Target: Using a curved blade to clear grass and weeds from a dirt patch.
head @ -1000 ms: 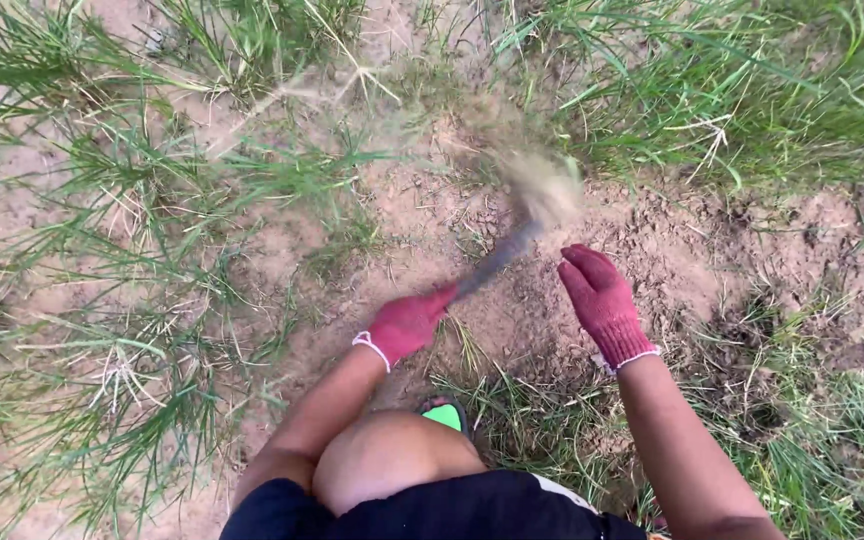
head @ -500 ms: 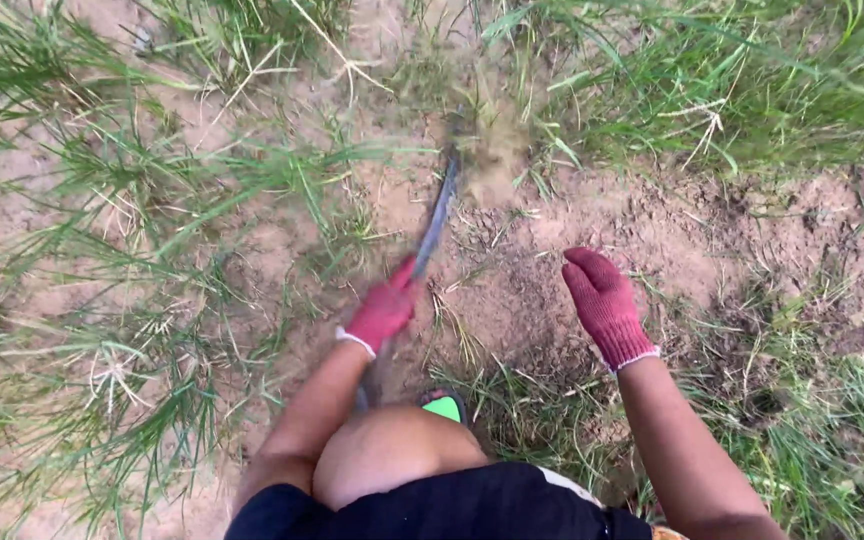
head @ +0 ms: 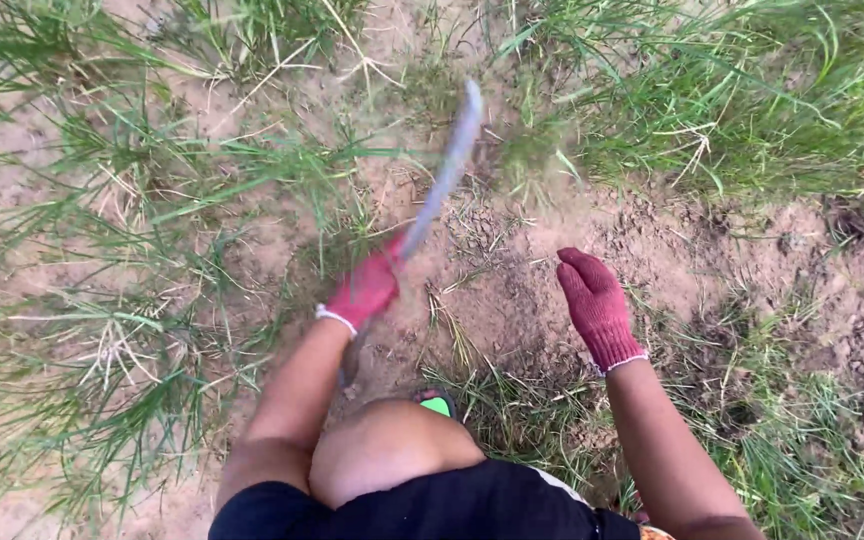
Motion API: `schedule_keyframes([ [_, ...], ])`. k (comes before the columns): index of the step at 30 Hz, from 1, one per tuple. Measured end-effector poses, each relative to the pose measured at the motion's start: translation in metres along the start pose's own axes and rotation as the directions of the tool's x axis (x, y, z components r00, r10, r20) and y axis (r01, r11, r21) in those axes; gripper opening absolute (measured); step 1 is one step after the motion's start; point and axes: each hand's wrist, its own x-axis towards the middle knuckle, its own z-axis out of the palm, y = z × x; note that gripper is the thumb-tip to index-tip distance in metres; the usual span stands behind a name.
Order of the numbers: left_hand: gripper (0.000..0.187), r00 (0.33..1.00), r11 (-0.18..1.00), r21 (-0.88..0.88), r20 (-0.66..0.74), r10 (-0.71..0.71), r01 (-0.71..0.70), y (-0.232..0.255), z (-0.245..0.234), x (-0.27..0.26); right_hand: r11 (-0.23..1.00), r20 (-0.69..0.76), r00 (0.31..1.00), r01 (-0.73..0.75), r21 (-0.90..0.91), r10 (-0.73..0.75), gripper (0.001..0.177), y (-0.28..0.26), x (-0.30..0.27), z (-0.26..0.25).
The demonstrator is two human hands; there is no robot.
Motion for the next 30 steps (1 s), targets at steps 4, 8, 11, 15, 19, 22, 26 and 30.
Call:
schedule_keyframes([
  [4,0.061,0.965,0.999,-0.048,-0.259,-0.024,0.012,-0.075,-0.009,0.078,0.997,-0.007,0.998,-0.07,-0.014,0.07,0.034,-0.019,-0.007,-0.003],
  [8,0.04,0.868,0.861,0.393,-0.242,0.434,-0.322,-0.21,0.012,0.13,0.995,-0.001,0.996,-0.089,-0.054,0.089,0.035,-0.013,-0.005,0.0],
  [11,0.056,0.988,0.982,0.111,0.015,0.153,-0.154,-0.089,0.008,0.058,0.995,0.012,0.997,-0.081,-0.052,0.081,0.034,-0.024,-0.007,0.002],
  [15,0.055,0.994,0.995,-0.044,-0.057,-0.088,0.086,-0.032,-0.019,0.042,0.991,0.005,0.994,-0.105,-0.081,0.105,0.034,-0.013,-0.005,-0.004],
  [19,0.04,0.939,0.927,-0.374,-0.321,-0.12,-0.009,-0.056,0.004,0.058,0.993,0.008,0.993,-0.115,-0.013,0.115,0.034,-0.006,-0.012,0.0],
  [22,0.046,0.989,0.985,0.091,0.011,-0.15,0.149,-0.06,0.032,0.042,0.996,0.029,0.996,-0.08,0.032,0.079,0.035,-0.022,-0.005,0.004],
  [26,0.056,0.994,0.995,0.005,0.052,-0.097,0.096,-0.042,0.006,0.034,0.998,0.041,0.998,-0.055,-0.039,0.057,0.034,-0.027,-0.008,-0.002],
  [30,0.06,0.965,0.961,-0.276,-0.259,-0.044,-0.03,-0.025,-0.022,0.044,0.988,-0.004,0.989,-0.149,-0.046,0.149,0.035,-0.039,-0.009,-0.007],
])
